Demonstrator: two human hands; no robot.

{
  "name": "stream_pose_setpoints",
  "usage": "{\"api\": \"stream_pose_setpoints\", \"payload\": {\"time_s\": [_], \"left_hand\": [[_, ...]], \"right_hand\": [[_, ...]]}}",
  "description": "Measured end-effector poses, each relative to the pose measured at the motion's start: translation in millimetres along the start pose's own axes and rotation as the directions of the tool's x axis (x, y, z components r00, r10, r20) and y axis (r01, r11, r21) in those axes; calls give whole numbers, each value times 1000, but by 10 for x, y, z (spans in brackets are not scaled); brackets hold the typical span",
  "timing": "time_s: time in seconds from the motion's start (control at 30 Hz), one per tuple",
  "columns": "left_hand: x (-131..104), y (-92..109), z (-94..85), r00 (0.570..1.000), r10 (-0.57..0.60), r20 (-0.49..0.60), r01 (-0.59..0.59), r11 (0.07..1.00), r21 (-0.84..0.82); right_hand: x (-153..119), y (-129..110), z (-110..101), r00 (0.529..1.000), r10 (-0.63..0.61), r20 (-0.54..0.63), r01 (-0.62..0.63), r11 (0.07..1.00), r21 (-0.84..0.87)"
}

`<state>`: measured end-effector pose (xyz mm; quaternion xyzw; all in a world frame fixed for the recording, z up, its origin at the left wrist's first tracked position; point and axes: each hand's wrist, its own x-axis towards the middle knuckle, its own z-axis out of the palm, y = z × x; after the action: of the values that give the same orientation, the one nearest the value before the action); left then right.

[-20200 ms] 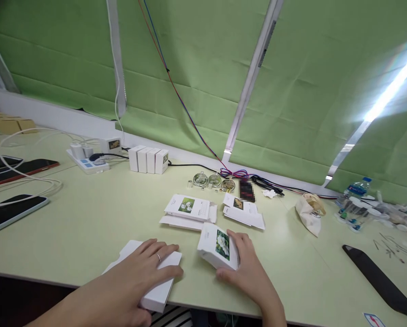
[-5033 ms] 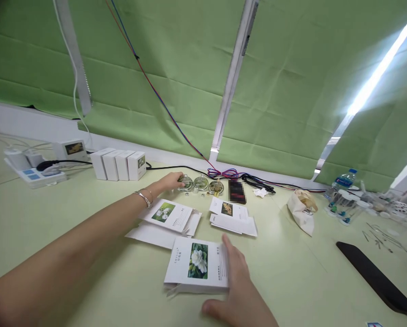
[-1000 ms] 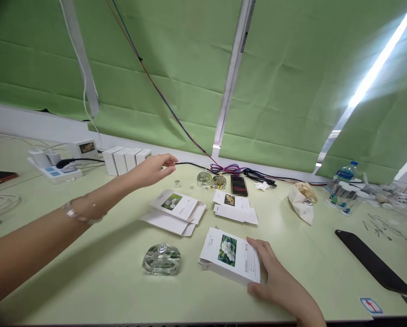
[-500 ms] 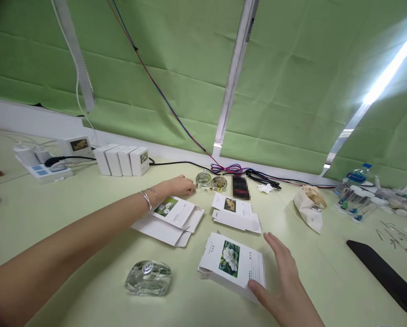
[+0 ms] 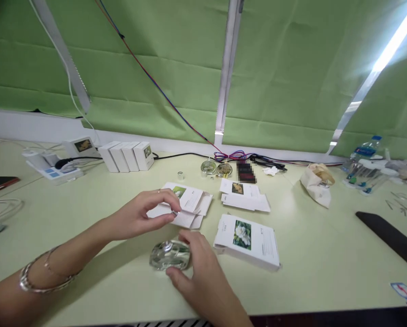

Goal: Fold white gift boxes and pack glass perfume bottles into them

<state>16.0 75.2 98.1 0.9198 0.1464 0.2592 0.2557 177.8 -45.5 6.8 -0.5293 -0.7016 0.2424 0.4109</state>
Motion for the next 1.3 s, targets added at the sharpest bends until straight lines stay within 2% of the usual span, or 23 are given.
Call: {"api": "stream_pose_setpoints", "payload": {"time_s": [0.07,0.17,0.3,0.53,0.7,1.0,1.3], "left_hand": [[-192,58,67,1000,-3,7,4,997,-77],[-331,44,174,1000,-18,19,21,987,-160],[-376,-5,256,999,-19,29,26,964,-264],[-410,-82,284,998,-13,-68,-12,935,-353],[-402,-72,296,1000,8,-16,-13,936,-351],[-404,-87,320,998,63,-15,-64,938,-341],[-376,-28,356,993,-44,-106,10,954,-301]], "right_hand": [[-5,-27,10,998,10,64,-12,1000,27],[-18,-66,-26,996,25,80,-28,999,34],[-21,-92,-45,997,11,79,-14,999,31],[-28,-53,-21,997,-4,75,2,1000,19],[-33,-62,-29,996,-26,80,26,1000,-5],[-23,-93,-40,995,-22,97,27,999,-45],[-25,-96,-26,995,-15,99,20,999,-49]]}}
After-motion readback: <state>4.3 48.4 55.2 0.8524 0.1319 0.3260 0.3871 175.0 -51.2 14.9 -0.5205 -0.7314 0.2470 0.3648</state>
